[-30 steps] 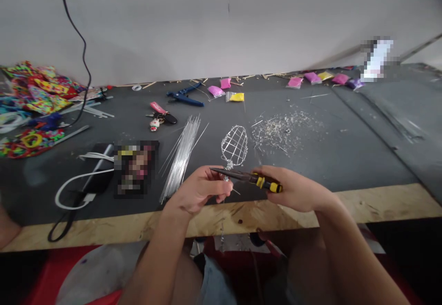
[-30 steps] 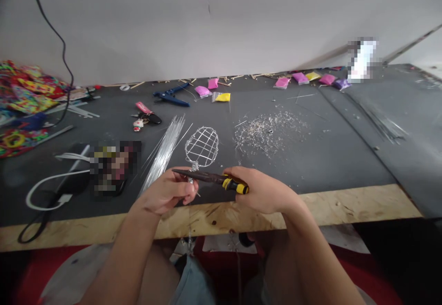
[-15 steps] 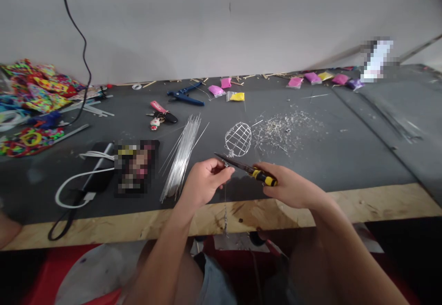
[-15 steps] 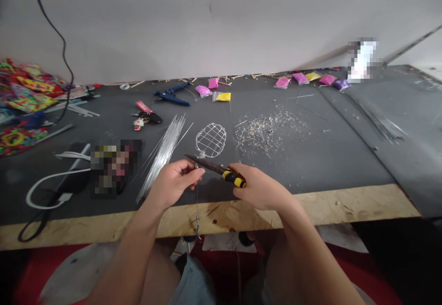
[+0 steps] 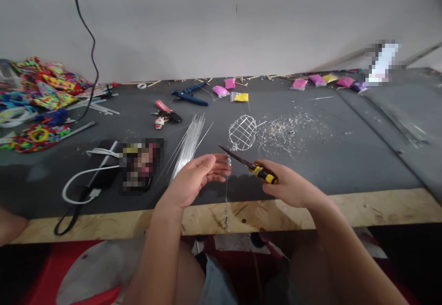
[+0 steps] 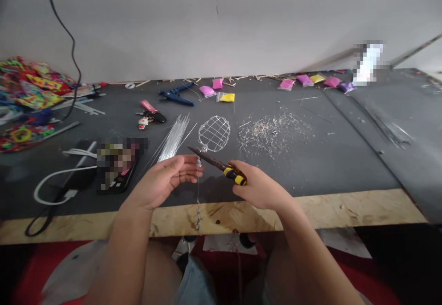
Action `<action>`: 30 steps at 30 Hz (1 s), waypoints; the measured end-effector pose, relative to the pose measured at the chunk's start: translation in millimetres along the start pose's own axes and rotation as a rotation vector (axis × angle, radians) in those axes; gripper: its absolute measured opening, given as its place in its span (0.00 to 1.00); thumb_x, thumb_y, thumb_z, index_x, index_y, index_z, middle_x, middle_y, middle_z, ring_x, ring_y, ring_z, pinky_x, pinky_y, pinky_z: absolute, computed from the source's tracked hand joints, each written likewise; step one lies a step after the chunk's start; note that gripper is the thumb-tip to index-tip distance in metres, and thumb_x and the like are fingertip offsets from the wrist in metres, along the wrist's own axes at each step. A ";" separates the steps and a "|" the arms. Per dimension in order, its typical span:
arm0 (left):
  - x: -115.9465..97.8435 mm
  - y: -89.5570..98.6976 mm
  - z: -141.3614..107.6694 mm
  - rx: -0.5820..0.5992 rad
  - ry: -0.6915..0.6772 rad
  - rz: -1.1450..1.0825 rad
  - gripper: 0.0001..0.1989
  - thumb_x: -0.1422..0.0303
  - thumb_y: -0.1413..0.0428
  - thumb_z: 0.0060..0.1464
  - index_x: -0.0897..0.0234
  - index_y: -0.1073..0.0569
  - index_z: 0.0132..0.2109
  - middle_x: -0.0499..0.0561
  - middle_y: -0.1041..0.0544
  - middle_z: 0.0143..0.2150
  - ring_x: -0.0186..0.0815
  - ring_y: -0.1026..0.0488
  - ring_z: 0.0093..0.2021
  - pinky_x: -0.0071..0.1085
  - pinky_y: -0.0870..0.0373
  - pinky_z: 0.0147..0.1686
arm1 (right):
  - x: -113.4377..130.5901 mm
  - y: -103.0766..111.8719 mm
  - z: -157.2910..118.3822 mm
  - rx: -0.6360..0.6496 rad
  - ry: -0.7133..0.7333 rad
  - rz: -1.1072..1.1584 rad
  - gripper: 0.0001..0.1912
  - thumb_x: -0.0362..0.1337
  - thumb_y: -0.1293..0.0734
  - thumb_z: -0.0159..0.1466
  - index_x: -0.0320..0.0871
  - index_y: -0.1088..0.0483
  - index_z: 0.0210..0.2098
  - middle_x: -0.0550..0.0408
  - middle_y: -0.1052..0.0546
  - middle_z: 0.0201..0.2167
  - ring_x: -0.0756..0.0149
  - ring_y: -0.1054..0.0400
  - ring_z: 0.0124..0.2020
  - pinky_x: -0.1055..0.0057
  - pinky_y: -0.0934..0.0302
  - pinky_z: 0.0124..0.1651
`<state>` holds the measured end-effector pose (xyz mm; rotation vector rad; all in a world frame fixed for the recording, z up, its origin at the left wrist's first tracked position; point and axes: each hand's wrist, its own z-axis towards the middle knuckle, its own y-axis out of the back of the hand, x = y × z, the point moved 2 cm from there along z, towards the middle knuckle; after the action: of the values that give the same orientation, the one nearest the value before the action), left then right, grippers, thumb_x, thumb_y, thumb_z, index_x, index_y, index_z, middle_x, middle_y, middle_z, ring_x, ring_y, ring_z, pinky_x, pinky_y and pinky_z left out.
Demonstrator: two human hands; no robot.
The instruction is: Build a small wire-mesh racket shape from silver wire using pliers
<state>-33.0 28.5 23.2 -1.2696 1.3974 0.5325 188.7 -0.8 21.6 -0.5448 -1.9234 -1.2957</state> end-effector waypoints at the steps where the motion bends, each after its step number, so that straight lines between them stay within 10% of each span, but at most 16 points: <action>1: 1.3 -2.3 -0.6 0.010 0.004 -0.018 0.14 0.62 0.47 0.55 0.69 0.27 0.43 0.59 0.22 0.40 0.41 0.26 0.41 0.36 0.31 0.40 | 0.3 -0.6 0.3 -0.005 0.002 0.006 0.27 0.28 0.41 0.52 0.45 0.38 0.52 0.50 0.28 0.46 0.59 0.33 0.43 0.63 0.41 0.44; 7: 6.5 -13.6 -0.1 0.027 -0.041 -0.076 0.09 0.65 0.46 0.54 0.67 0.27 0.39 0.52 0.24 0.34 0.32 0.28 0.37 0.32 0.34 0.43 | 2.2 -2.3 2.2 -0.051 0.010 0.018 0.28 0.29 0.40 0.52 0.44 0.39 0.53 0.49 0.28 0.47 0.57 0.34 0.45 0.62 0.41 0.45; 15: 6.4 -22.4 1.4 -0.057 -0.105 0.003 0.12 0.63 0.43 0.50 0.66 0.30 0.40 0.42 0.39 0.23 0.23 0.45 0.20 0.24 0.49 0.21 | 9.8 -3.8 2.2 -0.075 -0.001 0.034 0.28 0.28 0.41 0.52 0.45 0.39 0.52 0.52 0.27 0.44 0.61 0.34 0.41 0.63 0.41 0.44; 30: -3.4 -31.6 -4.4 -0.492 -0.564 0.904 0.08 0.67 0.45 0.51 0.64 0.34 0.27 0.42 0.35 0.20 0.24 0.40 0.20 0.23 0.42 0.22 | 14.7 -9.9 2.7 -0.107 0.000 0.060 0.27 0.29 0.41 0.50 0.44 0.38 0.51 0.51 0.28 0.44 0.60 0.35 0.42 0.64 0.43 0.45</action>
<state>-7.5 15.9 38.0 -0.6693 1.3199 1.7857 171.6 -3.0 26.4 -0.6516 -1.8316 -1.3656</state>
